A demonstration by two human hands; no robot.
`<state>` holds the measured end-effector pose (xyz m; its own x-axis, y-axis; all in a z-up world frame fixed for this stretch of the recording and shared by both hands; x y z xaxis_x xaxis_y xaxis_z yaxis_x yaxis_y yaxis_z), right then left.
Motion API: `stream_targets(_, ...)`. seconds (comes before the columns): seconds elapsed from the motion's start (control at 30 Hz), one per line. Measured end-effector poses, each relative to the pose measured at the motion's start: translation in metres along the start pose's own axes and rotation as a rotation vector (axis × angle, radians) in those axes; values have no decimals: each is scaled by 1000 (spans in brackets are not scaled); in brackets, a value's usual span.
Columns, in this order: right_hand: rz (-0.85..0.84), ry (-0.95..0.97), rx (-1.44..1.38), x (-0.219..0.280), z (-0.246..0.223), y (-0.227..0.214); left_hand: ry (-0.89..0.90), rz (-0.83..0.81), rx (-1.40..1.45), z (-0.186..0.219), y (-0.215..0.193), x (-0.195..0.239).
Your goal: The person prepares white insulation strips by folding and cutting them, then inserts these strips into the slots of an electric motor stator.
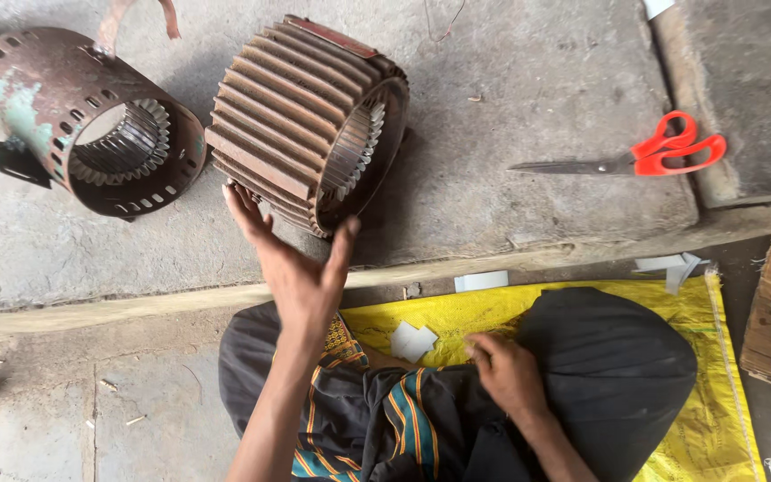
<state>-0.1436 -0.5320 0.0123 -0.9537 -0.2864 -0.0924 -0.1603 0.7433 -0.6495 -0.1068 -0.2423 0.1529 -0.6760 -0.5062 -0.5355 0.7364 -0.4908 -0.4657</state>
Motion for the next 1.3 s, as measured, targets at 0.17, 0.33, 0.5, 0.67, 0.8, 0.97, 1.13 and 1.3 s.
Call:
stream_targets(0.17,-64,117,-140,3,9,3,33,-54,-65,-10,3,-4)
stream_targets(0.33,-90,69,-75,-1,6,3,61,-290,172,-53,-18,-55)
stream_targets(0.5,-74,-17,-68,-10,-2,8,245,-308,121,-68,-30,-75)
stream_targets(0.67,395,-175,21,27,-23,-30,254,214,-189,-29,-31,21)
stream_targets(0.8,753,-180,284,119,-10,-80,315,-472,-28,1,-51,153)
stream_targets(0.97,960,460,233,265,48,-90,488,-775,-2,-3,-80,229)
stream_targets(1.13,1007,725,225,345,111,-99,539,-1132,-132,-12,-70,256)
stream_targets(1.3,1050,864,274,359,116,-131,715,-1156,18,18,-60,268)
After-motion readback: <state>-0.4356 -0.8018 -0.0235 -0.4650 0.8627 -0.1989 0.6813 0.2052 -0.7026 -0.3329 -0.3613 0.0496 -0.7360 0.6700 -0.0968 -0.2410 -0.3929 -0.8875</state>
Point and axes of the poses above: each hand's wrist, its own x-axis away from the middle knuckle, its own y-axis out of the palm, z = x × y, the point moved 1 cm from there along -x, towards the middle knuckle, and after that the axes turned 5 degrees about z, right-handed, at the moved point
